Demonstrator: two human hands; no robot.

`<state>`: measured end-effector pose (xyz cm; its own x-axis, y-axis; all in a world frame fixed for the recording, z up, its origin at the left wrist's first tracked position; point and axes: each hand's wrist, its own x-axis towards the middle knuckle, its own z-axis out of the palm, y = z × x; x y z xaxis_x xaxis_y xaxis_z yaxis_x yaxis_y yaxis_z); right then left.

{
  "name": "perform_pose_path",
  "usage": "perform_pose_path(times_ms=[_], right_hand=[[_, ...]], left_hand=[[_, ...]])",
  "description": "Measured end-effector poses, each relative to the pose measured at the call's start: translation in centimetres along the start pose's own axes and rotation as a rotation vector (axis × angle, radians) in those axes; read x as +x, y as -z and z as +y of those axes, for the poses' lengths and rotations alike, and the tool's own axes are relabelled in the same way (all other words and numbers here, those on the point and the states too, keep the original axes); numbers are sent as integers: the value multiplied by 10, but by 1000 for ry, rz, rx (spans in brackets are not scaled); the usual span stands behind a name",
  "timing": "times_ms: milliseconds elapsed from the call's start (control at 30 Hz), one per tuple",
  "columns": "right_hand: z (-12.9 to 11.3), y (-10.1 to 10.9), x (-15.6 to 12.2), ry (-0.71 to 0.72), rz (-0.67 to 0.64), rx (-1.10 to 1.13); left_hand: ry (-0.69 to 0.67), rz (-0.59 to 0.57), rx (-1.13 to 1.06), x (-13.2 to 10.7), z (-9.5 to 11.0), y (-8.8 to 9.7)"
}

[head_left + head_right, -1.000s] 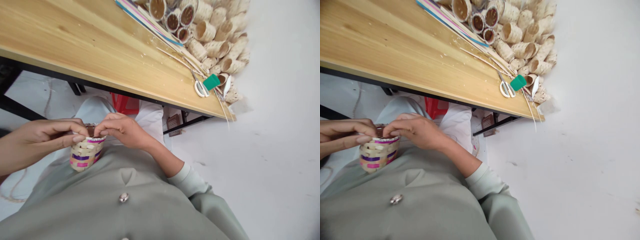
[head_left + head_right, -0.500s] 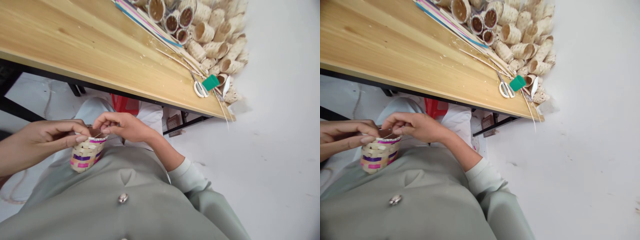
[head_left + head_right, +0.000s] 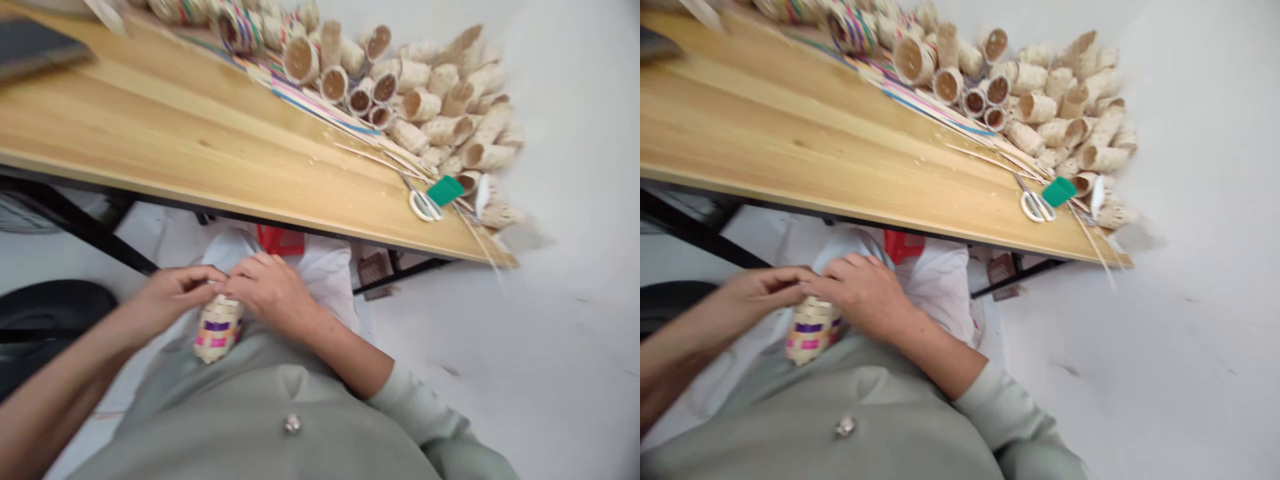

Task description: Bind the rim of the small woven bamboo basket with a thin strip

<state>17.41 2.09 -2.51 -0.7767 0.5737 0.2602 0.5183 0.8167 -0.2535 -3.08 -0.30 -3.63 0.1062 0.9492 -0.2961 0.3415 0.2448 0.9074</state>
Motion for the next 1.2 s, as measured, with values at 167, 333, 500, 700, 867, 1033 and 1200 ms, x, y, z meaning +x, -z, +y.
perform_pose_path(times_ms=[167, 333, 500, 700, 867, 1033, 1200], right_hand=[[-5, -17, 4, 147, 301, -39], [-28, -20, 12, 350, 351, 174], [-42, 14, 4, 333, 296, 390], [-6, 46, -106, -41, 251, 359], [40, 62, -232, -636, 134, 170], [56, 87, -222, -785, 281, 69], [38, 65, -133, -667, 207, 146]], left_hand=[[-62, -19, 26, 0, 3, -4], [-193, 47, 128, 7, 3, -8], [-309, 235, 295, -9, 16, 4], [-277, 640, 531, -24, -8, 41], [-236, 757, 606, -18, -27, 40], [-213, 646, 444, -12, -16, 21], [-25, 395, 62, -11, -31, 13]])
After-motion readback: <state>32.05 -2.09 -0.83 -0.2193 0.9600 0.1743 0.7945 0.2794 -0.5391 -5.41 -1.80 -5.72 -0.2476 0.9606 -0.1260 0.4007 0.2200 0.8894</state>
